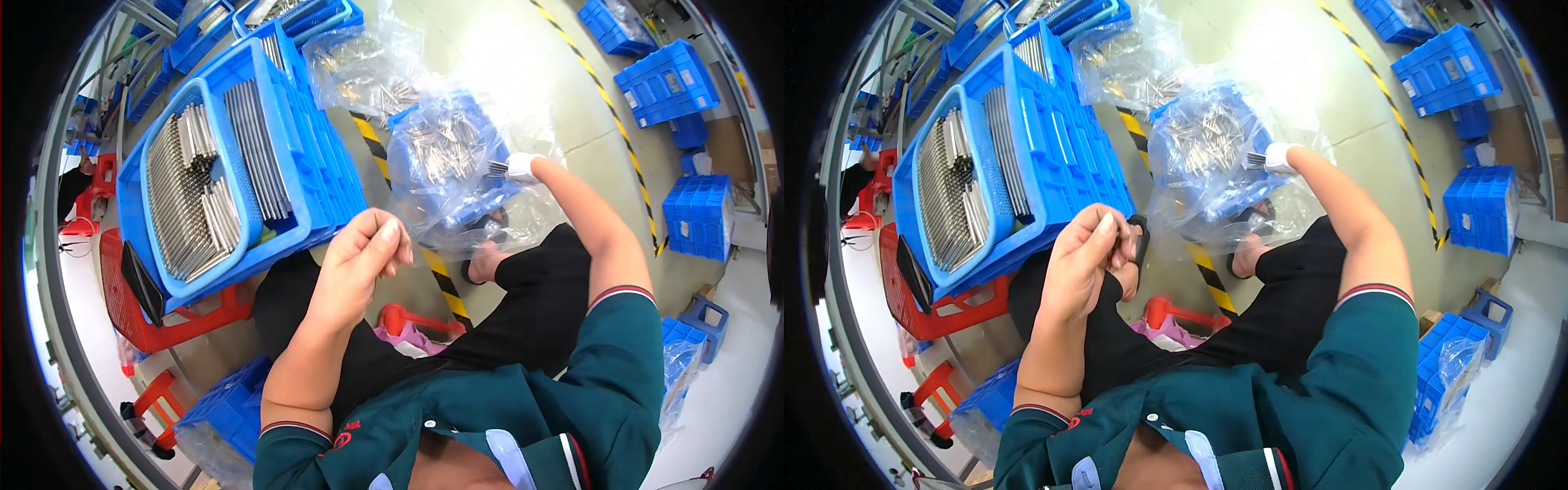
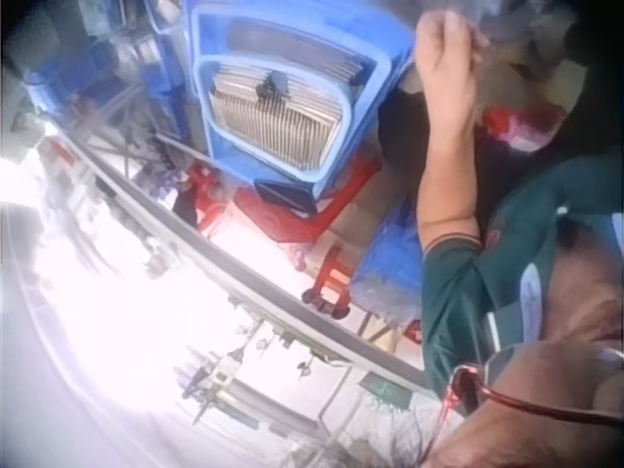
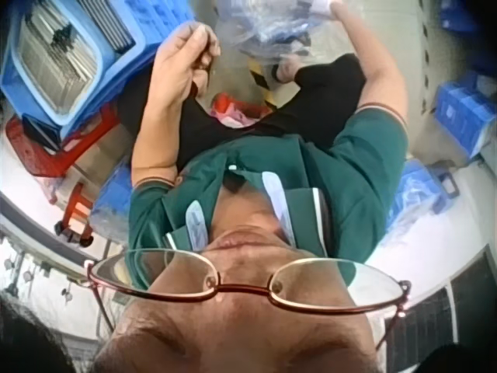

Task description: The person sits on the floor in a factory setting, wearing a green shirt and white gloves. They repeatedly pick up small bundles of metal rods from a plastic bag, inspect them, and place them into a blue plastic crate. The process is repetitive and involves handling the rods one by one or in small groups.

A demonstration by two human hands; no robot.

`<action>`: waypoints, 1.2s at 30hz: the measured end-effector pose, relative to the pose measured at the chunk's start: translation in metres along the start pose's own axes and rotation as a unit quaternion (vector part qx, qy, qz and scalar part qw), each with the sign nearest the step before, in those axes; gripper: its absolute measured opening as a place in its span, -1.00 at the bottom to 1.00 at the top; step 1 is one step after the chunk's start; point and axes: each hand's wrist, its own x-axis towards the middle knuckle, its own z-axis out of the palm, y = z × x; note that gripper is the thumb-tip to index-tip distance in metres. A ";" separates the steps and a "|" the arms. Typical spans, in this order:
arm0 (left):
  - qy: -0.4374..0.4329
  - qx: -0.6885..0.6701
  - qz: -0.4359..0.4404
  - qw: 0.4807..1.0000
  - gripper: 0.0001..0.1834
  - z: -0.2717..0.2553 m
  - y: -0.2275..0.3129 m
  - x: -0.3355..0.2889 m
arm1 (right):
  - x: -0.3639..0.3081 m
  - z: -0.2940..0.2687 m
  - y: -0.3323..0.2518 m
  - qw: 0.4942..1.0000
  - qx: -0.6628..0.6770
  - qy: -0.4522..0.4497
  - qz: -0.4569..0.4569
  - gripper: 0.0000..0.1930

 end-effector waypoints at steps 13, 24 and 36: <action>0.011 -0.156 0.102 0.982 -0.80 0.000 -0.006 0.000 | -0.285 -0.002 -0.161 0.769 0.511 0.183 -0.339 -0.82; -0.010 -0.235 0.079 0.969 -0.80 -0.003 -0.006 -0.013 | -0.284 0.021 -0.196 0.792 0.418 0.214 -0.391 -0.74; 0.038 -0.103 0.100 0.989 -0.85 -0.007 -0.011 0.000 | -0.268 0.016 -0.192 0.804 0.248 0.369 -0.395 -0.72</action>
